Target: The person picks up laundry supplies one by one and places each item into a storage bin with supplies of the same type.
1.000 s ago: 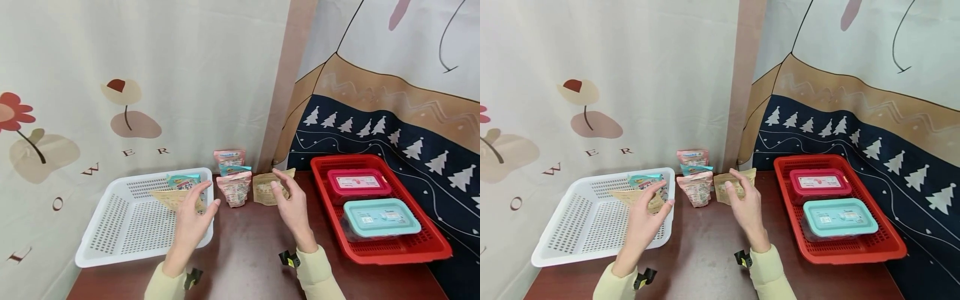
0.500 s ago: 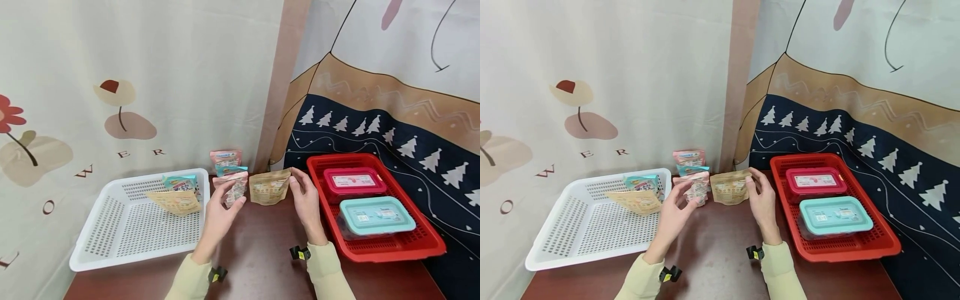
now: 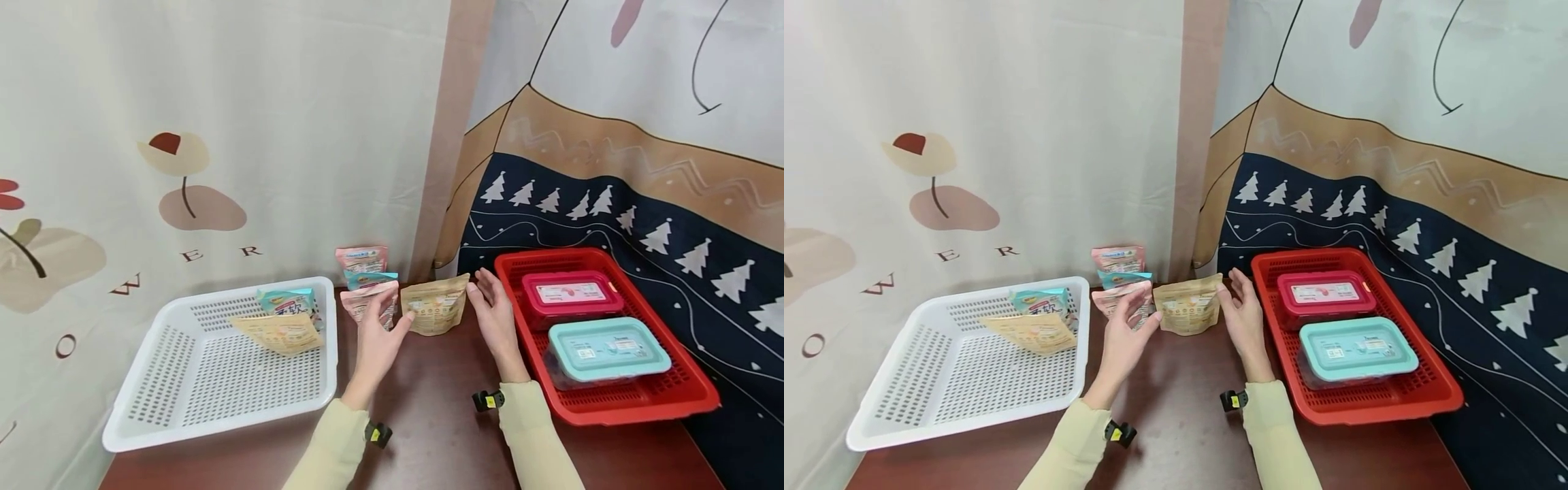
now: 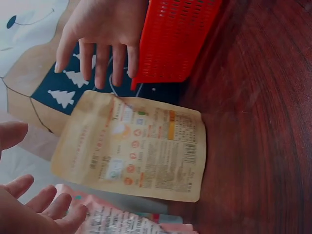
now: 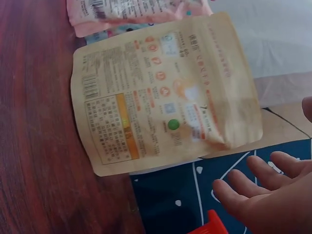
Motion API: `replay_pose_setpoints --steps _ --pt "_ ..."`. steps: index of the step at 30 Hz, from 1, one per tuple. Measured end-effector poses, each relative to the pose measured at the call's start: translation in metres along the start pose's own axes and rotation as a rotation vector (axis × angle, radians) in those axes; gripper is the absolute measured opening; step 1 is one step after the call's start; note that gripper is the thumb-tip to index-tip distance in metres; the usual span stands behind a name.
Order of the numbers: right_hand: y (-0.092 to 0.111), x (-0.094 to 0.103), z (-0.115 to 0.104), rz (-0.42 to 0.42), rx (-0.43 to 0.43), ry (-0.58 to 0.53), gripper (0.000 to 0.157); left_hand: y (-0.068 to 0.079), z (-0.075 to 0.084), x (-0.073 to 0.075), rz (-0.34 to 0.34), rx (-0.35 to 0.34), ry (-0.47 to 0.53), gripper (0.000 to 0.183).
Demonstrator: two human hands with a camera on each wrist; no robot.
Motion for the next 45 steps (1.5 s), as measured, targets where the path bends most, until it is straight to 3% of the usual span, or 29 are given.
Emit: replay_pose_setpoints --steps 7,15,23,29,36,45 --pt "-0.009 -0.009 0.007 -0.075 -0.029 0.015 0.069 -0.008 -0.009 -0.008 0.023 0.045 -0.011 0.057" --pt "-0.013 -0.017 0.015 -0.156 -0.070 0.030 0.072 -0.018 -0.018 -0.021 0.022 0.020 0.001 0.052" --pt "-0.013 -0.015 0.018 -0.133 -0.033 0.051 0.048 -0.019 -0.021 -0.027 0.044 -0.005 -0.056 0.038" --pt "-0.009 -0.010 0.021 -0.101 -0.075 0.105 0.034 -0.018 -0.022 -0.027 0.057 -0.007 -0.089 0.017" --pt "0.002 -0.004 0.023 -0.072 -0.102 0.160 0.030 -0.013 -0.021 -0.026 0.066 -0.018 -0.111 0.006" --pt "0.021 0.002 0.023 -0.042 -0.031 0.179 0.023 0.000 -0.024 -0.023 0.055 -0.008 -0.129 0.005"
Point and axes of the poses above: each hand's wrist, its own y-axis away from the middle knuckle, its own x-axis out of the back of the hand, z = x × y, the point moved 7 cm from there along -y, towards the middle knuckle, and after that the axes turned 1 degree about -z, right-handed, at the moved point
